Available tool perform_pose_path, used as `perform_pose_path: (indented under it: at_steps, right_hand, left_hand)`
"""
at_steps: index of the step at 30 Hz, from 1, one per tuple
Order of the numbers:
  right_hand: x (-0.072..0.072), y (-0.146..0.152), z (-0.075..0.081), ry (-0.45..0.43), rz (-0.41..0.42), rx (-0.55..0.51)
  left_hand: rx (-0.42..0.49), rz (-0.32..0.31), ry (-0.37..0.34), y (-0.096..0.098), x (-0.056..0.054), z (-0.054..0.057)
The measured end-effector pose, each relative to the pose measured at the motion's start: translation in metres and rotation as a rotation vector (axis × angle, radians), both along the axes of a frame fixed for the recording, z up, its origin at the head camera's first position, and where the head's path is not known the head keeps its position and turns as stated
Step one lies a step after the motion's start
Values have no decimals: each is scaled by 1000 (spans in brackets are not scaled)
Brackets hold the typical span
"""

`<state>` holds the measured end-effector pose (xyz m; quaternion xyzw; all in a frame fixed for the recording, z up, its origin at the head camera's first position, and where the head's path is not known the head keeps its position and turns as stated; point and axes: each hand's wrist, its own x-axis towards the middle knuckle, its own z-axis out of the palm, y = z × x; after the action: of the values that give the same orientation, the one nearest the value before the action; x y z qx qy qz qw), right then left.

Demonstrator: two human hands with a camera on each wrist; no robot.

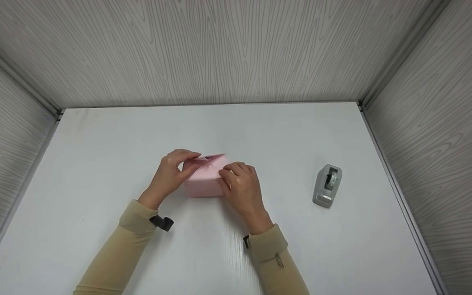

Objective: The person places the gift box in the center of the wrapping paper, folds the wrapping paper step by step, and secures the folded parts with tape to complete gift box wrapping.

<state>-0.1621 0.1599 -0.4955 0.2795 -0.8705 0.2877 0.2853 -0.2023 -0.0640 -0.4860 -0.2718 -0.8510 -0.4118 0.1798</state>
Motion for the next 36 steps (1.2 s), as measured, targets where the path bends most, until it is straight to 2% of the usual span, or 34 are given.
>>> perform_pose_path:
  at_steps: [7,14,18,22,26,30,36]
  right_hand:
    - [-1,0,0,-7,9,-12]
    - [-1,-1,-1,4,23,-26]
    - [-1,-1,-1,14,22,-23]
    - [0,-1,0,3,7,-9]
    - [-1,-1,-1,14,3,-5]
    - [-3,0,-4,19,17,21]
    - [-6,3,-3,-42,62,161]
  left_hand:
    - [-23,19,158,6,-1,2]
    - [-120,42,280,7,3,1]
    - [-166,25,280,5,7,1]
    - [-210,-22,220,0,13,1]
    - [-294,-56,174,-5,19,-2]
    - [-336,-62,199,-8,22,-7]
    - [-295,-68,264,-9,24,-13]
